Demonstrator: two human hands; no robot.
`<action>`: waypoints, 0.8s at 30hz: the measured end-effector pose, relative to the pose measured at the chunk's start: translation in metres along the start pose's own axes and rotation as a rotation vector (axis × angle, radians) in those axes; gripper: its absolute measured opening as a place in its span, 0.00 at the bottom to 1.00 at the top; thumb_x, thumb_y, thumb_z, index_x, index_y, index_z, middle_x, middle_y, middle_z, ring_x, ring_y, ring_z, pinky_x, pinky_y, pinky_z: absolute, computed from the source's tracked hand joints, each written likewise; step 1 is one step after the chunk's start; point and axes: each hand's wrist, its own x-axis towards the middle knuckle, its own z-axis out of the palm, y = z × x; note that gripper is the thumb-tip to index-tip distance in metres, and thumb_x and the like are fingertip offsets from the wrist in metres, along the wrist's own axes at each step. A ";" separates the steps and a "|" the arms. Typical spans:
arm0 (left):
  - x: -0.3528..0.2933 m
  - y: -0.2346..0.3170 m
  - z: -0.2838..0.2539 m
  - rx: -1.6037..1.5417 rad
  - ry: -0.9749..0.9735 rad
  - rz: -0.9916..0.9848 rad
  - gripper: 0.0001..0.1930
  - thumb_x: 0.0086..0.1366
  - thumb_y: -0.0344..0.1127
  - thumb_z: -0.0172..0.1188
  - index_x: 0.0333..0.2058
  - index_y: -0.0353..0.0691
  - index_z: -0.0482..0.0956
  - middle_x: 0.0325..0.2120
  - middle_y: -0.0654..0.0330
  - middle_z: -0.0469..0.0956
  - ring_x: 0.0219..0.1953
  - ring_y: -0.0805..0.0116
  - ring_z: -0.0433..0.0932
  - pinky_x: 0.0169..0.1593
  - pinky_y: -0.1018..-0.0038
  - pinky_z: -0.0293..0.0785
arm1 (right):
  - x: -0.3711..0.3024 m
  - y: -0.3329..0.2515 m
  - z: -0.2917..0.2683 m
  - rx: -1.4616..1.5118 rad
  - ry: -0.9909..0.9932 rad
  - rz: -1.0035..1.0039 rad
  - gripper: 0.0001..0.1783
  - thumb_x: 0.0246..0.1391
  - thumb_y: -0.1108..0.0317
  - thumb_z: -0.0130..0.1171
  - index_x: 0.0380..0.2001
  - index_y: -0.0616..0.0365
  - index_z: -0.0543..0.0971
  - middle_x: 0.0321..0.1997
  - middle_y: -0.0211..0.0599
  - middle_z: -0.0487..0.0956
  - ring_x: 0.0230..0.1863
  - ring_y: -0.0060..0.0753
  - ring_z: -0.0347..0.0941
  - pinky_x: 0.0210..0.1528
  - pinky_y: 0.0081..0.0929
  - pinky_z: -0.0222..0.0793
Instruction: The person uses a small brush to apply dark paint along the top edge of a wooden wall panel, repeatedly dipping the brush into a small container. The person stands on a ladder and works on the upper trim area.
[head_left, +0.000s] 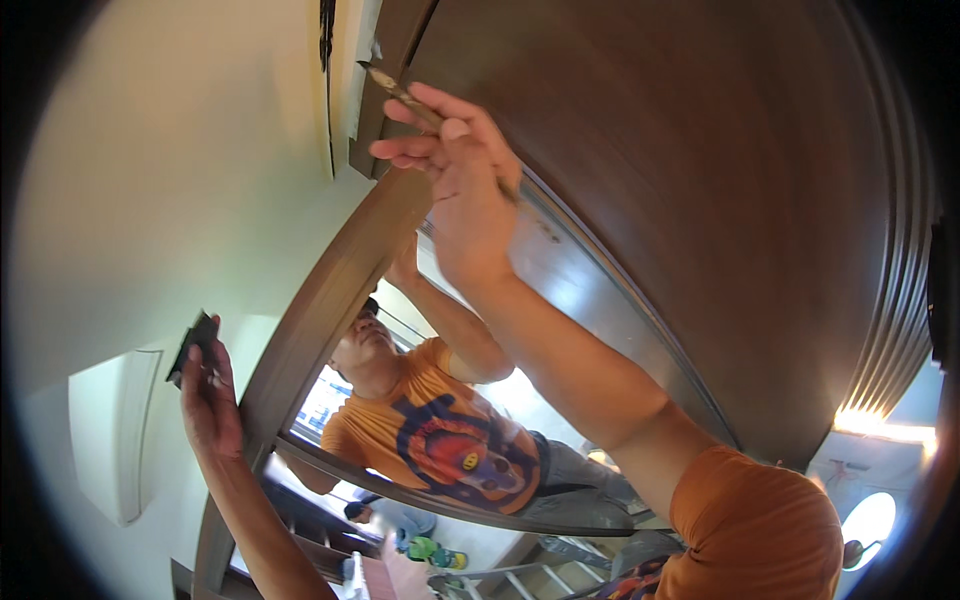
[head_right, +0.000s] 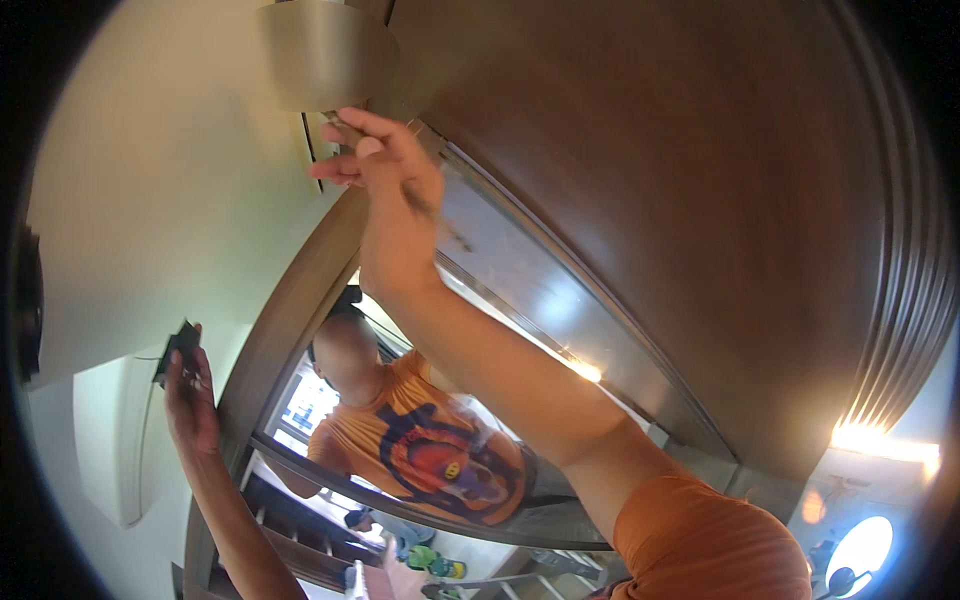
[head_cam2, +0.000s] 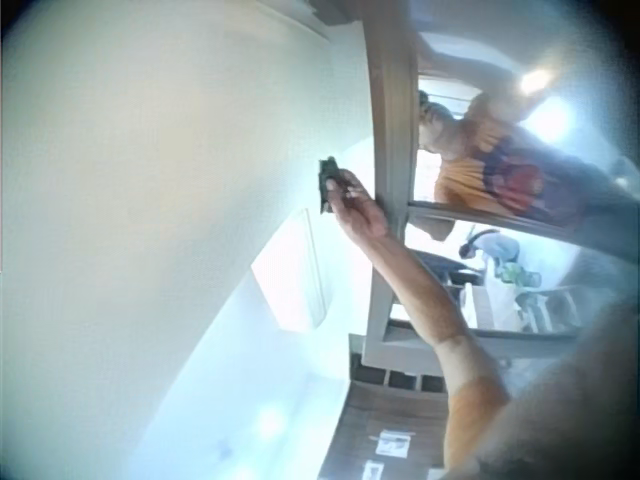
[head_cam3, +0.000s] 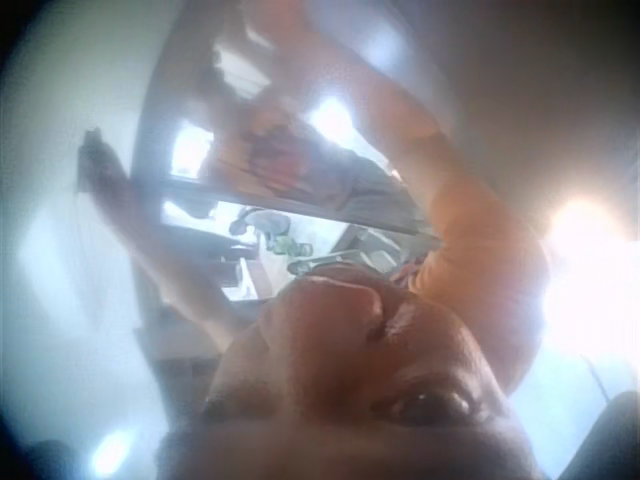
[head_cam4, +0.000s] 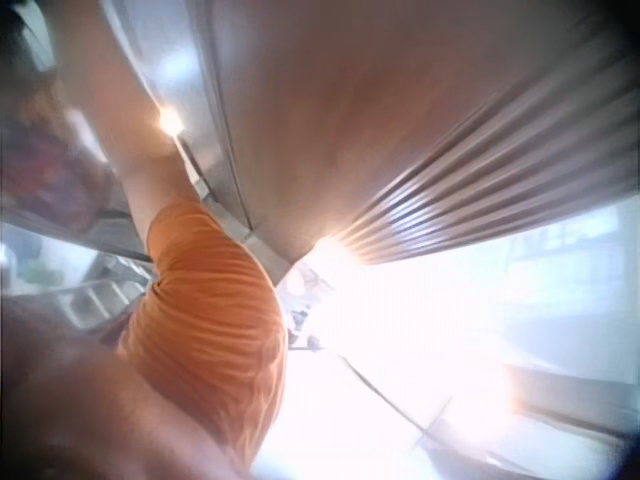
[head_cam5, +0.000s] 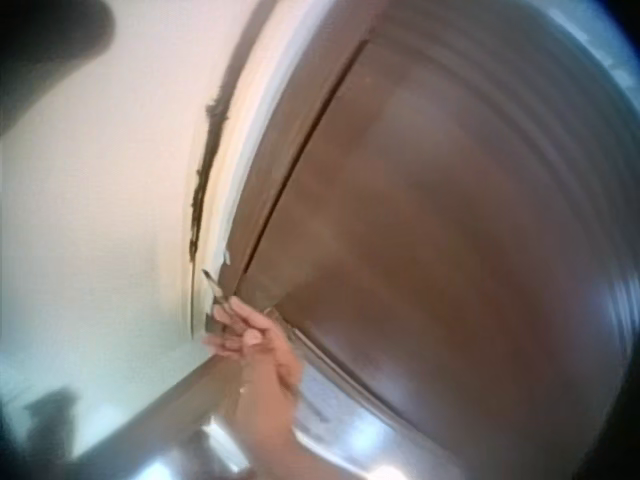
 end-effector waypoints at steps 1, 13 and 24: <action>0.002 0.002 -0.006 0.016 0.009 -0.025 0.27 0.73 0.27 0.59 0.65 0.23 0.61 0.63 0.39 0.68 0.65 0.53 0.72 0.62 0.71 0.81 | 0.005 0.010 0.006 0.006 -0.006 -0.049 0.25 0.74 0.57 0.41 0.61 0.66 0.74 0.55 0.51 0.82 0.42 0.36 0.82 0.50 0.31 0.70; 0.023 0.003 -0.052 -0.131 -0.113 -0.151 0.27 0.72 0.28 0.60 0.65 0.24 0.61 0.63 0.37 0.68 0.64 0.51 0.72 0.65 0.66 0.79 | 0.069 0.065 0.072 0.156 0.139 -0.152 0.33 0.75 0.48 0.36 0.71 0.60 0.64 0.69 0.45 0.73 0.40 0.25 0.79 0.50 0.26 0.63; 0.021 0.006 -0.050 -0.141 -0.106 -0.147 0.27 0.72 0.27 0.60 0.65 0.23 0.61 0.63 0.36 0.67 0.66 0.50 0.70 0.66 0.65 0.78 | 0.074 0.063 0.099 0.225 0.129 -0.155 0.37 0.76 0.45 0.33 0.76 0.58 0.56 0.74 0.43 0.68 0.38 0.24 0.74 0.55 0.28 0.63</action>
